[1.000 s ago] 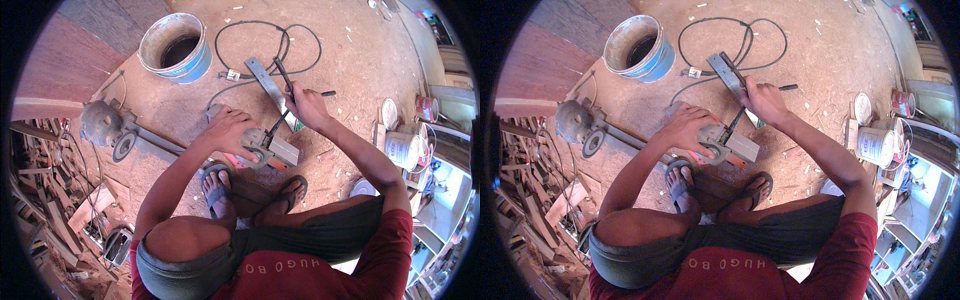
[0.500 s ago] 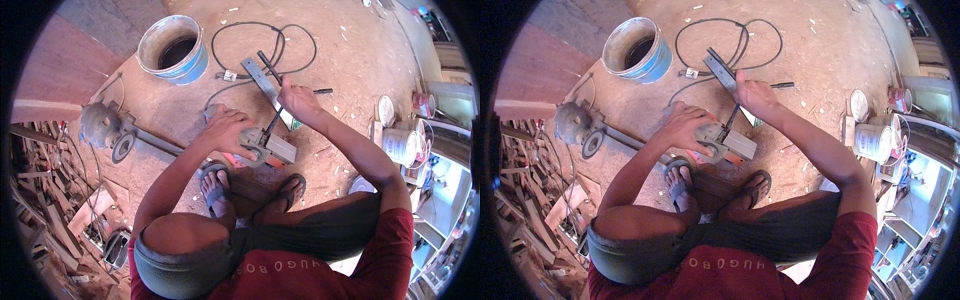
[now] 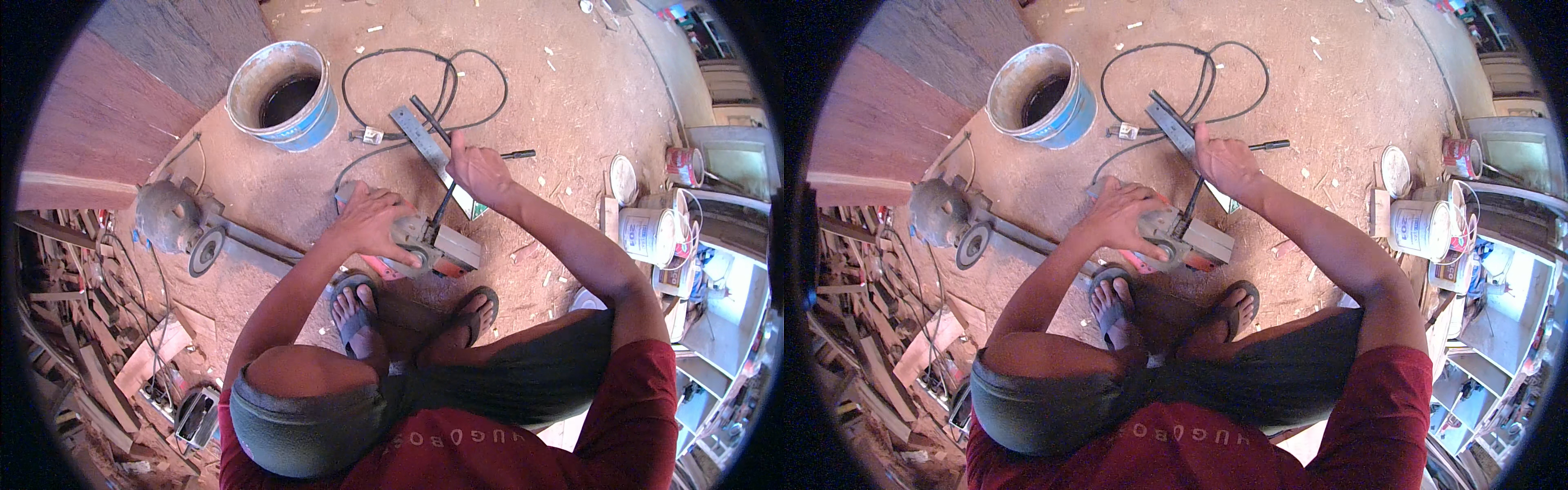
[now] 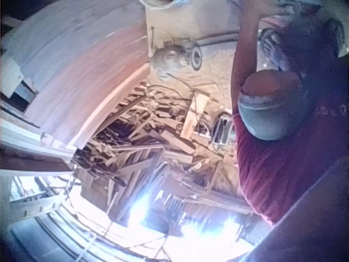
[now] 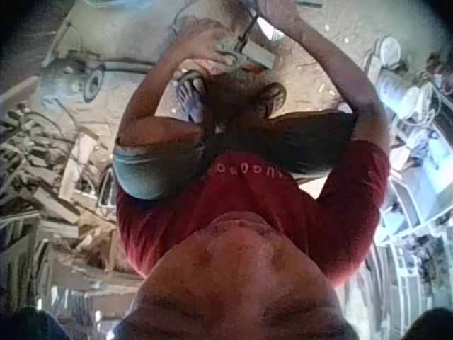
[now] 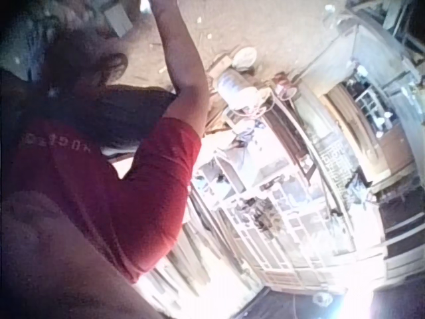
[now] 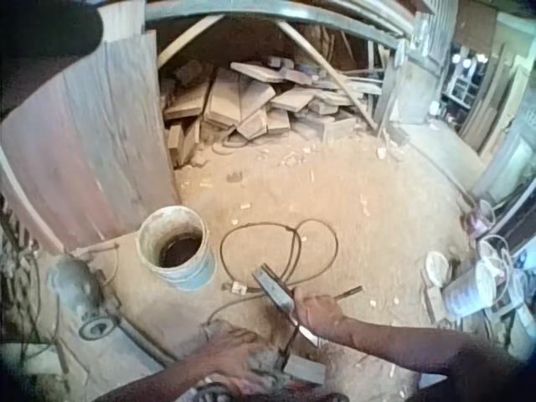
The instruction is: The person uses a ruler and a marker to mark a spot on a power planer, then uses a T-handle tool to adjust a component on the planer.
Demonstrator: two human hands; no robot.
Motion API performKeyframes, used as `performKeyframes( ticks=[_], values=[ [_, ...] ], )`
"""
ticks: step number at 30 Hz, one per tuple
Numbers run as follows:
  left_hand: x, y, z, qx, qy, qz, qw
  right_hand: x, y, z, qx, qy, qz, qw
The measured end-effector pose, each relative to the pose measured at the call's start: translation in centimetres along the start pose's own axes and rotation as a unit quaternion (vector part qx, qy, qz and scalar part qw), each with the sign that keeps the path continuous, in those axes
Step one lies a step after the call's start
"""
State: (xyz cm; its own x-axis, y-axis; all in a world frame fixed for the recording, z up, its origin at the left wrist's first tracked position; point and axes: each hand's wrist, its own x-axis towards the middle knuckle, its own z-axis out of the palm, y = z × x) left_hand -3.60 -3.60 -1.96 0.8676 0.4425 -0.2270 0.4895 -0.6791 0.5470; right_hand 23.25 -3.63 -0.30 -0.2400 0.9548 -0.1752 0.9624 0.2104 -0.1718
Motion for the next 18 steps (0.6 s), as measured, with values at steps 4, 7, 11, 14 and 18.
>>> performKeyframes(
  ticks=[4, 7, 11, 14, 18],
  values=[
    [0.1, -0.3, -0.2, -0.023, 0.046, 0.01, 0.999, -0.9, 0.7, -0.8, 0.04, 0.018, -0.017, 0.999],
    [0.5, -3.7, -1.5, -0.11, 0.14, -0.015, 0.984, -1.4, 2.0, -1.2, 0.094, 0.135, 0.026, 0.986],
    [2.2, -12.2, 0.4, -0.145, 0.265, -0.155, 0.941, -1.3, 4.0, -2.7, 0.175, 0.177, 0.111, 0.962],
    [4.0, -13.8, 0.3, -0.043, 0.272, -0.18, 0.944, -2.4, 6.1, -2.3, 0.224, 0.156, 0.197, 0.942],
    [5.9, -14.4, 0.5, 0.002, 0.21, -0.206, 0.956, -5.1, 9.2, 0.3, 0.261, 0.166, 0.275, 0.91]
  ],
)
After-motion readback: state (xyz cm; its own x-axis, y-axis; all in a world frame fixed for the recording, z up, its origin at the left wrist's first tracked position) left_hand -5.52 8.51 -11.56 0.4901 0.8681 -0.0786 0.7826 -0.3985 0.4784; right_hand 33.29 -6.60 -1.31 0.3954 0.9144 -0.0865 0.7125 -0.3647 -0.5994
